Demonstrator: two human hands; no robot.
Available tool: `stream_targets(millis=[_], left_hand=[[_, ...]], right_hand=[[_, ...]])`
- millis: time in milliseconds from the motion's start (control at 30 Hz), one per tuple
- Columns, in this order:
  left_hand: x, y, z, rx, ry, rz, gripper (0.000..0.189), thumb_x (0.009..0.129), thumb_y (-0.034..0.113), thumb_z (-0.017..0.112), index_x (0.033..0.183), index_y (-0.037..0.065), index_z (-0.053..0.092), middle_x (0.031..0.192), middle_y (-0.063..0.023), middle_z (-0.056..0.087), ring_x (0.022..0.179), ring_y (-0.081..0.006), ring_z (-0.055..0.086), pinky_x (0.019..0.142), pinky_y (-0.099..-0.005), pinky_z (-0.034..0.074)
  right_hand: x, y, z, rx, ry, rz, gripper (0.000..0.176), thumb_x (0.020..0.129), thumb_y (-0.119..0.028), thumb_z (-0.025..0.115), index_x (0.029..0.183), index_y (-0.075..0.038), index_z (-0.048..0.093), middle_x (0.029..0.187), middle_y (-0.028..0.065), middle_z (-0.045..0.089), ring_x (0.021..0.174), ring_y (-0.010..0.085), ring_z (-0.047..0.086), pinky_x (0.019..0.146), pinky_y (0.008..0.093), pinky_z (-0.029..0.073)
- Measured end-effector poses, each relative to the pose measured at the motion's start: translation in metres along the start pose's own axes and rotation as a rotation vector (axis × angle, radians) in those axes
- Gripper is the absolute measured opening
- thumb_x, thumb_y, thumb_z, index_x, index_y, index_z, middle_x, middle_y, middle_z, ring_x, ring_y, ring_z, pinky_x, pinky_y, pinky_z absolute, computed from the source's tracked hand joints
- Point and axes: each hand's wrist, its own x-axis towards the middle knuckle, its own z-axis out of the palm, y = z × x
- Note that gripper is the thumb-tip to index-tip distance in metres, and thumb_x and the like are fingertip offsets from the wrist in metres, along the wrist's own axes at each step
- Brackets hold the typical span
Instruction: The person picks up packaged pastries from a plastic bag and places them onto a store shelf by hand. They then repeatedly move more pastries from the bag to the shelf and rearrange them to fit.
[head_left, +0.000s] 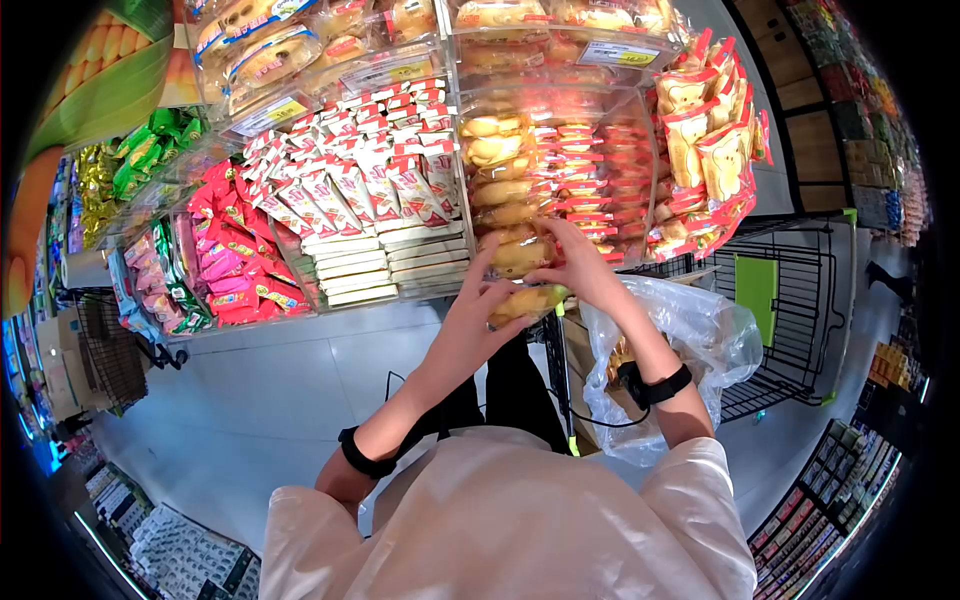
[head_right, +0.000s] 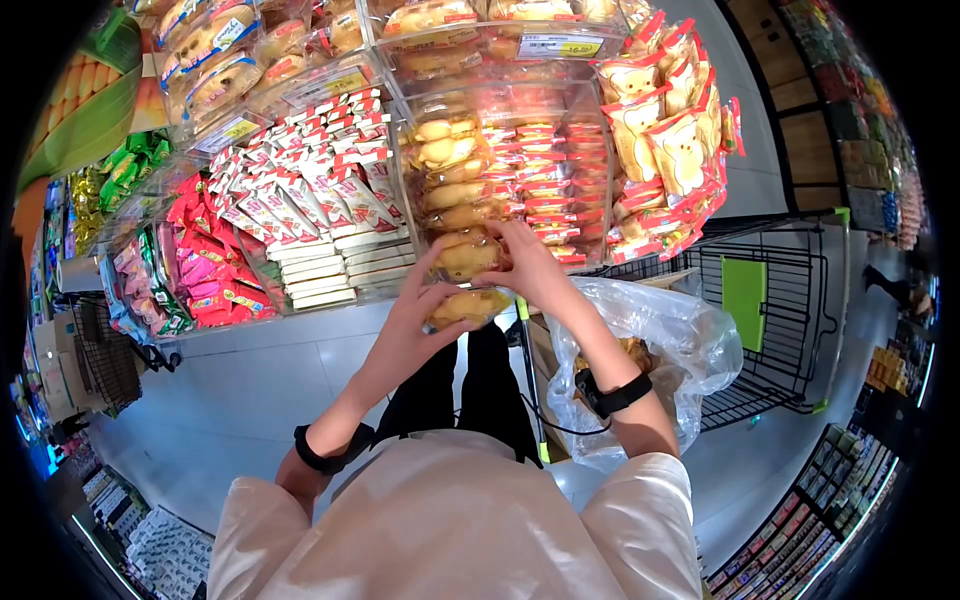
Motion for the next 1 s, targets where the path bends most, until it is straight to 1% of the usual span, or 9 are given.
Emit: stream_targets(millis=[33, 67, 167, 267, 400, 633, 700, 867, 1000], left_hand=[[0.001, -0.004, 0.000, 0.049, -0.023, 0.032, 0.032, 0.077, 0.014, 0.070, 0.104, 0.002, 0.057, 0.137, -0.0137, 0.033, 0.115, -0.0296, 0.046, 0.094, -0.0366, 0.040], [0.002, -0.004, -0.001, 0.001, -0.056, -0.025, 0.032, 0.077, 0.013, 0.070, 0.104, 0.002, 0.057, 0.136, -0.0134, 0.034, 0.117, -0.0302, 0.045, 0.095, -0.0373, 0.040], [0.008, -0.003, 0.000, -0.041, -0.128, -0.098, 0.032, 0.077, 0.013, 0.070, 0.104, 0.003, 0.057, 0.134, -0.0131, 0.035, 0.121, -0.0312, 0.040, 0.096, -0.0387, 0.038], [0.006, 0.000, -0.006, 0.070, -0.143, -0.047, 0.032, 0.077, 0.015, 0.070, 0.105, 0.004, 0.058, 0.133, -0.0141, 0.035, 0.123, -0.0308, 0.038, 0.097, -0.0392, 0.037], [-0.002, 0.005, -0.007, -0.004, -0.159, -0.089, 0.031, 0.078, 0.016, 0.070, 0.105, 0.004, 0.058, 0.131, -0.0160, 0.033, 0.127, -0.0304, 0.034, 0.100, -0.0394, 0.035], [-0.004, 0.002, 0.000, 0.021, -0.149, -0.050, 0.032, 0.078, 0.015, 0.069, 0.106, 0.004, 0.058, 0.138, -0.0175, 0.029, 0.129, -0.0312, 0.032, 0.103, -0.0394, 0.033], [-0.007, 0.003, -0.006, -0.004, -0.136, -0.054, 0.034, 0.077, 0.014, 0.070, 0.107, 0.003, 0.058, 0.137, -0.0173, 0.031, 0.129, -0.0309, 0.034, 0.102, -0.0394, 0.035], [-0.016, 0.003, -0.009, 0.027, -0.073, -0.006, 0.039, 0.076, 0.011, 0.070, 0.111, 0.002, 0.057, 0.134, -0.0152, 0.037, 0.122, -0.0289, 0.042, 0.097, -0.0387, 0.040], [-0.022, 0.008, -0.012, 0.006, -0.078, -0.053, 0.031, 0.078, 0.012, 0.068, 0.105, 0.001, 0.056, 0.131, -0.0141, 0.035, 0.115, -0.0266, 0.047, 0.092, -0.0353, 0.043]], right_hand=[[0.004, 0.005, -0.002, 0.142, -0.035, 0.044, 0.051, 0.082, -0.020, 0.066, 0.125, -0.002, 0.047, 0.109, 0.0099, 0.058, 0.090, 0.0208, 0.059, 0.080, 0.0312, 0.046], [0.011, 0.012, -0.006, 0.568, -0.131, 0.355, 0.043, 0.087, -0.025, 0.060, 0.122, -0.002, 0.051, 0.098, 0.0017, 0.058, 0.082, 0.0101, 0.054, 0.075, 0.0260, 0.045], [0.029, 0.018, -0.012, 0.650, -0.144, 0.452, 0.033, 0.090, -0.028, 0.058, 0.108, -0.001, 0.059, 0.083, -0.0024, 0.057, 0.073, 0.0052, 0.049, 0.066, 0.0229, 0.042], [0.040, 0.037, 0.012, 0.195, -0.189, 0.198, 0.027, 0.086, -0.024, 0.063, 0.095, 0.002, 0.060, 0.071, -0.0006, 0.056, 0.065, 0.0059, 0.050, 0.057, 0.0238, 0.042], [0.023, 0.031, 0.014, 0.642, 0.043, 0.114, 0.018, 0.089, -0.014, 0.059, 0.099, 0.001, 0.060, 0.080, -0.0027, 0.058, 0.069, 0.0032, 0.049, 0.059, 0.0208, 0.044], [0.016, 0.019, -0.003, 0.147, 0.042, 0.152, 0.031, 0.083, -0.015, 0.066, 0.110, -0.002, 0.058, 0.077, 0.0021, 0.059, 0.068, 0.0060, 0.054, 0.058, 0.0231, 0.045], [0.000, 0.019, -0.009, 0.280, 0.259, 0.210, 0.040, 0.078, -0.026, 0.071, 0.108, -0.003, 0.060, 0.074, 0.0122, 0.064, 0.062, 0.0163, 0.060, 0.059, 0.0295, 0.047], [-0.015, -0.002, 0.012, 0.147, 0.153, 0.138, 0.024, 0.083, -0.023, 0.063, 0.091, 0.000, 0.065, 0.073, 0.0164, 0.064, 0.065, 0.0276, 0.063, 0.060, 0.0342, 0.048], [-0.001, -0.001, 0.012, 0.154, 0.065, 0.157, 0.027, 0.082, -0.025, 0.065, 0.085, 0.003, 0.063, 0.067, 0.0155, 0.062, 0.060, 0.0246, 0.060, 0.060, 0.0336, 0.047]])
